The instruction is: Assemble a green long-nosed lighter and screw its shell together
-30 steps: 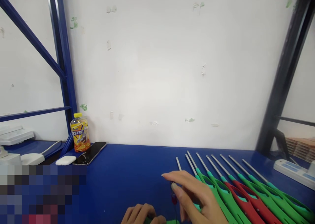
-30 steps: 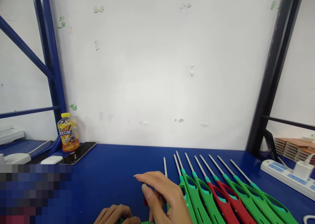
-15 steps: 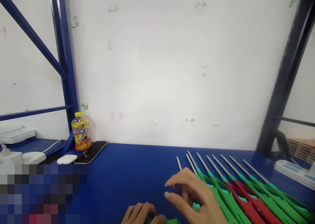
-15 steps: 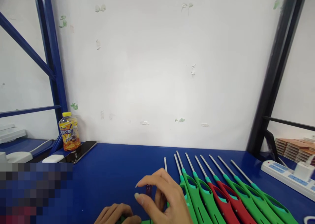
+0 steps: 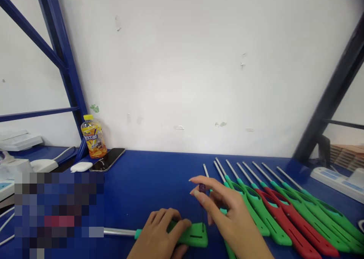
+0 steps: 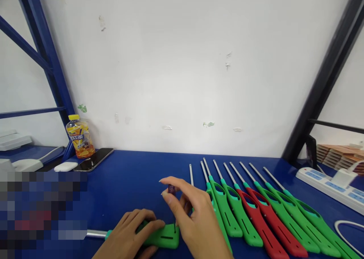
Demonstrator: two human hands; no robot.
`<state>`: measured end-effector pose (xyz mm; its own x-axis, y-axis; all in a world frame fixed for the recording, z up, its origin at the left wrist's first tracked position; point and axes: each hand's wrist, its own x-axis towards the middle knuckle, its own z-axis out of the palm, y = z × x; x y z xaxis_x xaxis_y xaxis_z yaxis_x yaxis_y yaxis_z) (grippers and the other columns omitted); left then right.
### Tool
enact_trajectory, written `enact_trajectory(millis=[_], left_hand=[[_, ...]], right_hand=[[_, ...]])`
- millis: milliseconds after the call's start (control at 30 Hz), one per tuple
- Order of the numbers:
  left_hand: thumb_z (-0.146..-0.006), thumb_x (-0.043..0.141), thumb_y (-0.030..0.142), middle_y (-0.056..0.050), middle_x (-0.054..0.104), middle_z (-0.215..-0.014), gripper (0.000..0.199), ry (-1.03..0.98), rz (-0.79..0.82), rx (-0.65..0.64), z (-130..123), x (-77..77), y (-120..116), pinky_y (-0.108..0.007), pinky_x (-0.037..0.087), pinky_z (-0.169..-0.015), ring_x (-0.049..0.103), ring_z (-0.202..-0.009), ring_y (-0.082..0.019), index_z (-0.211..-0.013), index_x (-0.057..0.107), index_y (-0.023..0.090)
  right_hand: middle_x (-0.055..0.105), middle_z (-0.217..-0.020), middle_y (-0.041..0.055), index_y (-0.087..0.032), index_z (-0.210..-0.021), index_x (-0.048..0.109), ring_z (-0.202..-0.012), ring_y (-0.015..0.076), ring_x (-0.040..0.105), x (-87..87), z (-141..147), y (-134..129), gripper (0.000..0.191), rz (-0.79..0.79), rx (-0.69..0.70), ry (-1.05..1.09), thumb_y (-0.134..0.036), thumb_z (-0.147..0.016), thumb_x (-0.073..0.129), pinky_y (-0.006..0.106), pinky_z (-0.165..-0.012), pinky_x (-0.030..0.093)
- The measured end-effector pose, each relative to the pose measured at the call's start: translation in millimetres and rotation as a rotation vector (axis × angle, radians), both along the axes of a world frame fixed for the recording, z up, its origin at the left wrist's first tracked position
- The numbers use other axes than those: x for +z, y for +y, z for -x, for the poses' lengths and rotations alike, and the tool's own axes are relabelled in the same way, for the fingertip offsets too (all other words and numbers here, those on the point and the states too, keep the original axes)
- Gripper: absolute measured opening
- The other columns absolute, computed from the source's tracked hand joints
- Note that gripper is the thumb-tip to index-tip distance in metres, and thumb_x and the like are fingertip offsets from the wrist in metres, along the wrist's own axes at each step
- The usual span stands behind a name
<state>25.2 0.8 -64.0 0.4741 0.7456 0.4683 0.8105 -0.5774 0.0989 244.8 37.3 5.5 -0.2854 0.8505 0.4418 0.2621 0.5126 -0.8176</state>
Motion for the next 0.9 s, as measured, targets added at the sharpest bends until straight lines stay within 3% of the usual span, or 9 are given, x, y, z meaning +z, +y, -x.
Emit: enact_trajectory(millis=[100, 267, 400, 533, 700, 900], left_hand=[[-0.085, 0.076, 0.009, 0.0, 0.071, -0.118, 0.053, -0.034, 0.063, 0.006, -4, 4.7, -6, -0.036, 0.055, -0.089, 0.069, -0.103, -0.025, -0.13, 0.064, 0.034], [-0.085, 0.074, 0.009, -0.001, 0.071, -0.118, 0.053, -0.016, 0.066, 0.005, -4, 6.7, -5, -0.037, 0.055, -0.089, 0.069, -0.103, -0.025, -0.13, 0.064, 0.034], [-0.086, 0.074, 0.012, -0.001, 0.071, -0.119, 0.052, 0.008, 0.073, -0.027, -2, 6.7, -3, -0.036, 0.056, -0.089, 0.069, -0.103, -0.025, -0.132, 0.063, 0.034], [-0.086, 0.076, 0.011, -0.002, 0.071, -0.119, 0.053, 0.011, 0.064, -0.012, -3, 6.2, -4, -0.037, 0.055, -0.09, 0.069, -0.104, -0.025, -0.132, 0.063, 0.033], [-0.085, 0.074, 0.009, -0.001, 0.07, -0.118, 0.052, -0.012, 0.052, 0.007, -5, 6.2, -6, -0.036, 0.054, -0.09, 0.069, -0.103, -0.024, -0.131, 0.063, 0.033], [-0.086, 0.074, 0.01, -0.002, 0.071, -0.117, 0.052, 0.005, 0.019, -0.012, -2, 6.0, -4, -0.034, 0.055, -0.089, 0.069, -0.102, -0.024, -0.132, 0.063, 0.032]], right_hand=[[0.078, -0.098, 0.001, -0.032, -0.131, 0.074, -0.057, 0.0109, 0.06, 1.9, 0, -3, 0.031, -0.012, -0.009, -0.009, -0.046, -0.106, 0.061, 0.021, -0.056, 0.051], [0.078, -0.119, 0.003, -0.034, -0.127, 0.077, -0.054, 0.0082, 0.061, 7.0, -1, -6, 0.029, -0.051, 0.008, 0.056, -0.043, -0.109, 0.056, 0.021, -0.057, 0.053], [0.079, -0.102, 0.0003, -0.033, -0.121, 0.079, -0.053, 0.0086, 0.058, 8.2, -1, -5, 0.023, -0.097, -0.029, 0.06, -0.038, -0.107, 0.062, 0.021, -0.054, 0.05], [0.069, -0.081, -0.003, -0.031, -0.111, 0.079, -0.054, 0.0091, 0.054, 9.1, 0, -4, 0.015, -0.156, -0.049, 0.044, -0.033, -0.104, 0.066, 0.02, -0.053, 0.046], [0.066, -0.084, -0.0023, -0.029, -0.101, 0.079, -0.059, 0.0094, 0.055, 10.6, 0, -5, 0.01, -0.201, -0.023, 0.019, -0.032, -0.102, 0.069, 0.02, -0.055, 0.047], [0.072, -0.1, 0.0047, -0.026, -0.113, 0.079, -0.062, 0.0123, 0.06, 10.5, 0, -6, 0.027, -0.163, -0.028, 0.056, -0.038, -0.11, 0.055, 0.024, -0.053, 0.048]])
